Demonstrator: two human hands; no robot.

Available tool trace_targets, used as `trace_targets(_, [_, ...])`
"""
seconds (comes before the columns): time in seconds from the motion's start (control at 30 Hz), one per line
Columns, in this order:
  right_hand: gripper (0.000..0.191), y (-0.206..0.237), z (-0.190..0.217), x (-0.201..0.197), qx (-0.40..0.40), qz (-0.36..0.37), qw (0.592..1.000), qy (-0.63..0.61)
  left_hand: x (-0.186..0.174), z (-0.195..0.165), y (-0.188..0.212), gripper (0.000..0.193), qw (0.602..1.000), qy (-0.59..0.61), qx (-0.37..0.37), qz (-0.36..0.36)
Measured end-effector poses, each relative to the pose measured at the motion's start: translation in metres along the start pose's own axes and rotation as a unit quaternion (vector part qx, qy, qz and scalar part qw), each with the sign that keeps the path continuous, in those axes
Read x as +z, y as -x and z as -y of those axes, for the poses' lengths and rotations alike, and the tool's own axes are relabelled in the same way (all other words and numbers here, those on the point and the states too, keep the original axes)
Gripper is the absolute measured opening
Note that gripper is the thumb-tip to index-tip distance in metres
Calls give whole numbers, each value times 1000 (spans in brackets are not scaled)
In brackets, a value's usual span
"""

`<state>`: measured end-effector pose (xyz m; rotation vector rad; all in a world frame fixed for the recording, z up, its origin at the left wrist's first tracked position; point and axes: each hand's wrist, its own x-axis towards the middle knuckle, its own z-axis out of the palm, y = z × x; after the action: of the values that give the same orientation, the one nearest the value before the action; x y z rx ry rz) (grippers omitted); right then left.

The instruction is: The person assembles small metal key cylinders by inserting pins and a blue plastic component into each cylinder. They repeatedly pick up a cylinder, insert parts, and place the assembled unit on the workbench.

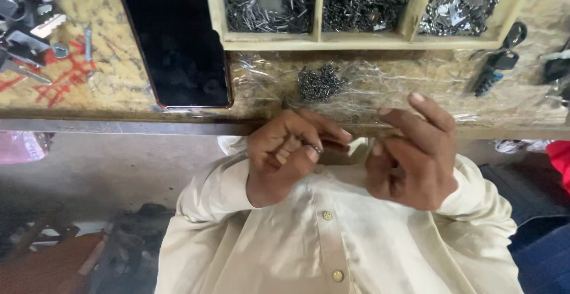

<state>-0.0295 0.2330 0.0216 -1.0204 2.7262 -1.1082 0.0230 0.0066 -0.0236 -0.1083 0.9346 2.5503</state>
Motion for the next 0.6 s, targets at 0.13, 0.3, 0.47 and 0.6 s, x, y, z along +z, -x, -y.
trace_targets(0.13, [16, 33, 3, 11, 150, -41, 954, -255, 3, 15, 1, 6, 1000, -16, -2, -24])
trace_targets(0.3, [17, 34, -5, -1, 120, -42, 978, -164, 11, 18, -1, 8, 996, -50, 6, -75])
trace_targets(0.47, [19, 12, -10, 5, -106, -54, 992, -32, 28, 17, -2, 4, 998, -7, -19, -68])
trace_targets(0.6, [15, 7, -1, 18, -68, -124, 989, 35, 32, 17, 0, 7, 997, 7, -10, -72])
